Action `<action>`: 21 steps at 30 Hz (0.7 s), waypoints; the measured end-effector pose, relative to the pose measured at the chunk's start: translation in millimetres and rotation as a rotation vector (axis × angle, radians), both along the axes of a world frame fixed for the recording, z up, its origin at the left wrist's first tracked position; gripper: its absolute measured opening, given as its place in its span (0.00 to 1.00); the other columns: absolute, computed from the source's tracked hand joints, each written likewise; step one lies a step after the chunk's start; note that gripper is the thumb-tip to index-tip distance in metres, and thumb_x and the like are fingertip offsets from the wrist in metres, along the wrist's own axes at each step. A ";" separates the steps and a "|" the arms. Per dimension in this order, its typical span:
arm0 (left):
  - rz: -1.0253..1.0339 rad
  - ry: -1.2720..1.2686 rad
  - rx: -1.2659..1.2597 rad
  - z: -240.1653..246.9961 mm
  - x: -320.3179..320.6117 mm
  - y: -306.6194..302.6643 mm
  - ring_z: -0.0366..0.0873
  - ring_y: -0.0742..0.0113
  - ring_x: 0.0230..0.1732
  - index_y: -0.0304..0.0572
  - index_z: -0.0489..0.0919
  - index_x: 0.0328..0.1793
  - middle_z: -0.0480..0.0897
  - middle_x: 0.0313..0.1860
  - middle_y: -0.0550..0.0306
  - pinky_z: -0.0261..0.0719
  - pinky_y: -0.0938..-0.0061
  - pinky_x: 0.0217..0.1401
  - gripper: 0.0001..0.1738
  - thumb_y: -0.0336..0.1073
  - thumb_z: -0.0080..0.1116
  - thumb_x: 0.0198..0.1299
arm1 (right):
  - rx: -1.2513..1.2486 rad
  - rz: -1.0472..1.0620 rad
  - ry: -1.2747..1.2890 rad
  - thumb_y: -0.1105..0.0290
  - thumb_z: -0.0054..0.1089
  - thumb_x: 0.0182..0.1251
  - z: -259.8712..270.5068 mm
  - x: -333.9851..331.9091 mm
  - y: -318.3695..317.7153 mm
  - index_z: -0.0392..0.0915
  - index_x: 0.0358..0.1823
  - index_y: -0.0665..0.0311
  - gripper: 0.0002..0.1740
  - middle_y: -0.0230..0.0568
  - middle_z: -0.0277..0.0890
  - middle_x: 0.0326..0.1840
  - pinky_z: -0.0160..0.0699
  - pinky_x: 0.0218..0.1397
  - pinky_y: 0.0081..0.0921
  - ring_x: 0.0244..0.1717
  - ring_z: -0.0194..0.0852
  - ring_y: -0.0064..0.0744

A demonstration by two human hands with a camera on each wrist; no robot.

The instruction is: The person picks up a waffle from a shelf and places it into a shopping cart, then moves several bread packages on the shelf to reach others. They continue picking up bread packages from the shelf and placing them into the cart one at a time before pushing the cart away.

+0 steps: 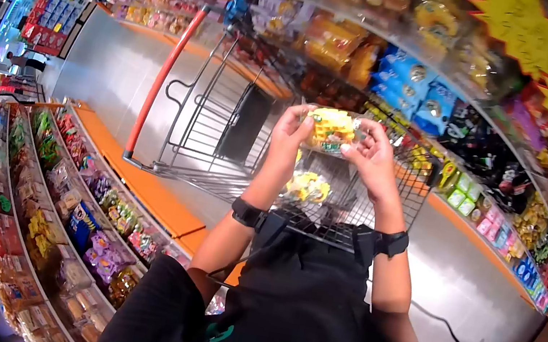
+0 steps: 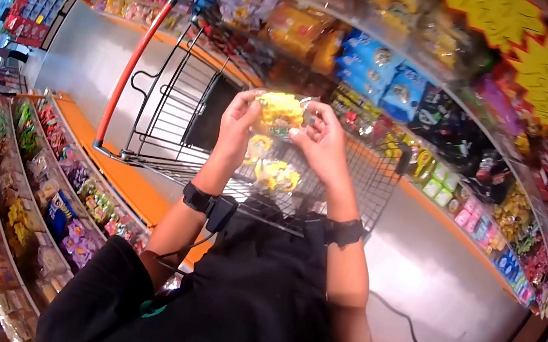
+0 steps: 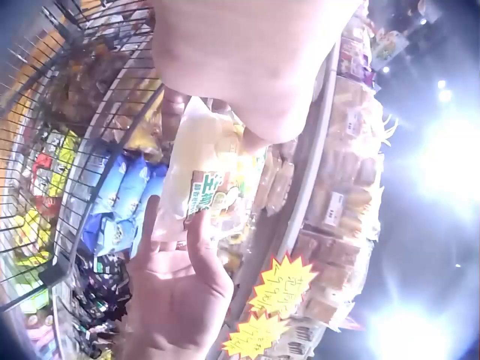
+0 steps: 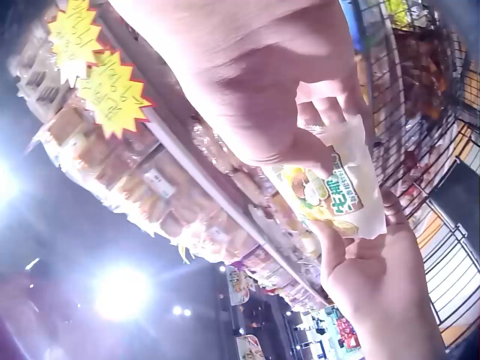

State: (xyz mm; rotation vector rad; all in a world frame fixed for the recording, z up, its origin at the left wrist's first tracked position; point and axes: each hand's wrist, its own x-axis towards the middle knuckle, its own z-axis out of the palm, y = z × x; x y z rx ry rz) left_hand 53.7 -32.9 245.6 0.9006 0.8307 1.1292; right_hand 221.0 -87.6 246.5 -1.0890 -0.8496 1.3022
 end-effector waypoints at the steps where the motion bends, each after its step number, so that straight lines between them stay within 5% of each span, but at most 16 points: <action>1: -0.002 0.042 0.019 9.6 7.4 -5.1 0.75 0.72 0.53 0.36 0.73 0.55 0.79 0.52 0.56 0.72 0.75 0.57 0.14 0.37 0.53 0.68 | -0.014 0.004 0.006 0.80 0.65 0.56 19.8 7.1 -8.0 0.64 0.60 0.63 0.30 0.38 0.71 0.54 0.75 0.53 0.23 0.52 0.73 0.26; 7: 0.040 0.047 -0.004 44.1 28.3 -20.0 0.76 0.79 0.39 0.37 0.80 0.42 0.82 0.37 0.64 0.74 0.80 0.45 0.14 0.42 0.55 0.68 | 0.031 0.123 0.010 0.81 0.62 0.57 48.1 31.5 -21.4 0.65 0.60 0.66 0.28 0.41 0.73 0.53 0.77 0.52 0.23 0.53 0.75 0.30; 16: 0.012 0.072 0.045 69.0 25.2 -19.7 0.79 0.75 0.37 0.36 0.80 0.48 0.83 0.41 0.59 0.76 0.79 0.42 0.20 0.48 0.50 0.70 | 0.100 0.092 -0.024 0.83 0.61 0.55 84.7 26.3 -25.2 0.66 0.60 0.68 0.29 0.42 0.74 0.48 0.76 0.51 0.23 0.49 0.75 0.29; 19: -0.013 0.118 -0.060 77.3 28.5 -25.7 0.75 0.77 0.53 0.41 0.75 0.58 0.80 0.52 0.63 0.72 0.78 0.51 0.24 0.53 0.48 0.70 | 0.185 0.005 -0.155 0.85 0.60 0.53 70.3 33.9 -16.0 0.69 0.54 0.68 0.25 0.38 0.74 0.49 0.73 0.55 0.24 0.51 0.74 0.27; 21: -0.046 0.194 -0.057 62.4 28.3 -20.8 0.69 0.72 0.62 0.47 0.62 0.71 0.71 0.65 0.62 0.68 0.72 0.58 0.32 0.56 0.47 0.68 | 0.236 -0.078 -0.223 0.87 0.59 0.52 57.5 37.3 -16.8 0.71 0.52 0.68 0.23 0.37 0.75 0.49 0.72 0.57 0.24 0.52 0.74 0.27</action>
